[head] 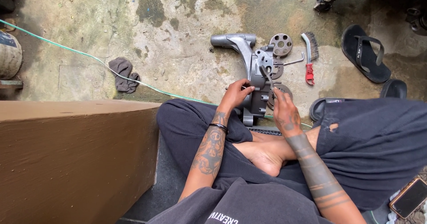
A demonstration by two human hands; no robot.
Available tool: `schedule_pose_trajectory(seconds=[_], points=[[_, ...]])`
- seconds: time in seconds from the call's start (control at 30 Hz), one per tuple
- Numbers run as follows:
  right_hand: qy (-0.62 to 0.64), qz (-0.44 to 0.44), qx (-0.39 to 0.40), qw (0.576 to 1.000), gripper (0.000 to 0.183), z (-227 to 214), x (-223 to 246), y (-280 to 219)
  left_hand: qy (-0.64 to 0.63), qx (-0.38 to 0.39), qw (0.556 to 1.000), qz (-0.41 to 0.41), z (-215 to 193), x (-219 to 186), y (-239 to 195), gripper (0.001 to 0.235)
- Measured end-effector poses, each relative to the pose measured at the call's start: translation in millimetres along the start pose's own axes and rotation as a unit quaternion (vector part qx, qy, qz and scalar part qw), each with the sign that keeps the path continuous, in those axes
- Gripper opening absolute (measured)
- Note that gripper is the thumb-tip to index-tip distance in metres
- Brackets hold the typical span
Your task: The person sits on the floor and uses a small metal tool to scrape and clean the interior surfaces of a disassembled mechanical housing. They also handle a circular metal disc and a gear-like component, occasionally placing them on the floor or holding them while working on the main housing.
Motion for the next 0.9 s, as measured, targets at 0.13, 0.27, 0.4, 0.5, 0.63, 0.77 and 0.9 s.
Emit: schedule_pose_trajectory(seconds=[0.13,0.27,0.4,0.5,0.63,0.77,0.9], points=[[0.026,0.026,0.041,0.998,0.041,-3,12,4,-0.024,-0.017,0.999,0.012,-4,0,-2,0.018],[0.018,0.035,0.041,0.998,0.038,-36,3,-22,0.001,-0.018,1.000,0.016,-2,3,0,0.019],[-0.033,0.010,0.042,0.999,0.039,-49,-14,-20,0.003,-0.020,1.000,0.017,-3,1,0,0.020],[0.034,-0.005,0.021,0.999,0.040,-40,-24,-12,-0.001,-0.019,1.000,0.012,-5,5,-1,0.022],[0.108,-0.024,-0.039,0.993,0.037,-42,-37,-6,0.004,-0.020,1.000,0.003,-2,0,-10,0.023],[0.085,-0.064,0.004,0.994,0.037,-35,-46,-11,0.004,-0.021,1.000,0.000,0,2,-9,0.024],[0.090,-0.027,-0.072,0.993,0.034,-46,-56,-6,-0.013,-0.026,1.000,0.003,2,7,-6,0.024]])
Point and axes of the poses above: each hand's wrist, its own y-axis towards the middle knuckle, its own z-axis out of the palm, x = y × z, the point moved 8 cm from there along y, towards the middle knuckle, and after that the axes turned 9 degrees about -z, right-handed, at the moved point
